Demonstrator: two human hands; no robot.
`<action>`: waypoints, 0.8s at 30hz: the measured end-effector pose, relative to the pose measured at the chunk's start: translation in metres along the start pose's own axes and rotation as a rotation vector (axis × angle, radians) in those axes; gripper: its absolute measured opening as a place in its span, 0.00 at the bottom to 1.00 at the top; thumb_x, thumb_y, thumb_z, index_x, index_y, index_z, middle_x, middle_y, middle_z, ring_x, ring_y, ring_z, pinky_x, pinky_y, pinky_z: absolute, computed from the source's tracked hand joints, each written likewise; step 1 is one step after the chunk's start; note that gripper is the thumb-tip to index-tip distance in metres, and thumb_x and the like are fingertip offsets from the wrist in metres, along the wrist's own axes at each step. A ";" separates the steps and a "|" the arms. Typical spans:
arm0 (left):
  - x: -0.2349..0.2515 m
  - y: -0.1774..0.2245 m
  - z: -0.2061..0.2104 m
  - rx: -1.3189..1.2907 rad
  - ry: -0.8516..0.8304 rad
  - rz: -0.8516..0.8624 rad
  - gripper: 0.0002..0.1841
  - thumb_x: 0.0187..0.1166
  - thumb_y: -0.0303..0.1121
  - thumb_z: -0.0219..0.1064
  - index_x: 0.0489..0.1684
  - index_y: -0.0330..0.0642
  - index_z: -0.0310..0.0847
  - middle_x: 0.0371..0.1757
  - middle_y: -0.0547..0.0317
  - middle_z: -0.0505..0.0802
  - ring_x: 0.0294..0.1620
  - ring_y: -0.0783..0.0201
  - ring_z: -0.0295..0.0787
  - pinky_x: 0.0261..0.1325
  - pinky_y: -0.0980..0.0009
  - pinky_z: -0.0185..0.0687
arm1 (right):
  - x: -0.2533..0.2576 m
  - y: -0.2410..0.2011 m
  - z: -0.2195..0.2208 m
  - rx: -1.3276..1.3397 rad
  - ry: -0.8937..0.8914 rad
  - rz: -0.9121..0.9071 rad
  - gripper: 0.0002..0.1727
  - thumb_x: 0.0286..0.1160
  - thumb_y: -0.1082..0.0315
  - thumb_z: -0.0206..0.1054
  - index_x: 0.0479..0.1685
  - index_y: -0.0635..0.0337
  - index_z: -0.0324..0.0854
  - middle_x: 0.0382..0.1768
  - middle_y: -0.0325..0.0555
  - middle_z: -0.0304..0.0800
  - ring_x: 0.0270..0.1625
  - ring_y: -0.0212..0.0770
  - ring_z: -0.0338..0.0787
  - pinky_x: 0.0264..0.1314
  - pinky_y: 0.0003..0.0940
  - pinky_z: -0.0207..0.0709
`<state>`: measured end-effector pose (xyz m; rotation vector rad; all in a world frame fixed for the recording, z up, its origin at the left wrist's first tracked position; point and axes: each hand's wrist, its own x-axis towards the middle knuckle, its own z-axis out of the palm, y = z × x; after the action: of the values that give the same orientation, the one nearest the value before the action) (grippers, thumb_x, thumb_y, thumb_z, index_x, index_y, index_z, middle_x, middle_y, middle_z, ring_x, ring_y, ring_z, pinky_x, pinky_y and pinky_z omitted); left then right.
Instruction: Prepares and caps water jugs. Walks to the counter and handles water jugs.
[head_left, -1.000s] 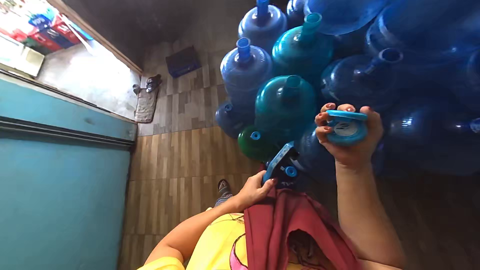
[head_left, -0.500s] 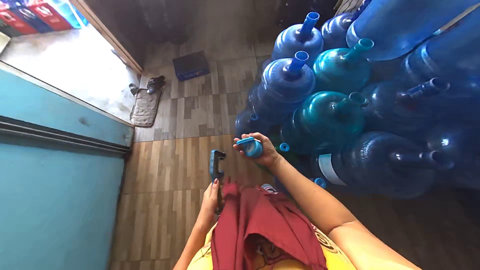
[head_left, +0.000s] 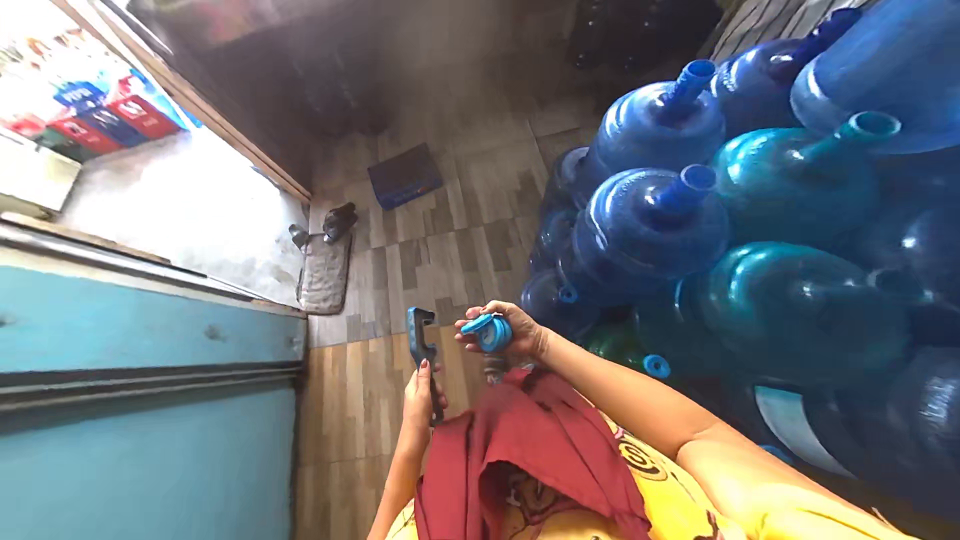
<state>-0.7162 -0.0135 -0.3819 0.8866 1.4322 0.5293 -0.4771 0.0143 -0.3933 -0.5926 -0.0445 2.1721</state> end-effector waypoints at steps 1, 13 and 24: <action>0.014 0.010 -0.005 0.012 0.012 -0.027 0.27 0.97 0.46 0.38 0.63 0.30 0.76 0.18 0.63 0.80 0.16 0.70 0.79 0.25 0.72 0.83 | 0.016 -0.014 0.006 -0.018 -0.030 0.008 0.17 0.85 0.63 0.43 0.46 0.52 0.80 0.51 0.49 0.96 0.54 0.50 0.96 0.56 0.43 0.88; 0.187 0.124 -0.013 -0.136 0.067 -0.124 0.26 0.97 0.45 0.38 0.53 0.30 0.78 0.18 0.65 0.82 0.14 0.75 0.79 0.22 0.80 0.79 | 0.159 -0.180 0.044 0.013 0.073 -0.004 0.15 0.88 0.62 0.44 0.41 0.54 0.76 0.45 0.50 0.95 0.49 0.47 0.95 0.51 0.41 0.89; 0.400 0.322 0.020 0.182 -0.251 0.005 0.24 0.97 0.44 0.42 0.67 0.30 0.73 0.24 0.61 0.81 0.19 0.70 0.80 0.27 0.73 0.84 | 0.234 -0.307 0.038 0.178 0.547 -0.124 0.17 0.92 0.55 0.45 0.49 0.57 0.73 0.39 0.51 0.89 0.40 0.47 0.93 0.42 0.40 0.88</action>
<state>-0.5922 0.4850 -0.3782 1.0619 1.2616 0.2818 -0.3870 0.3909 -0.3807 -1.0278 0.3906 1.8075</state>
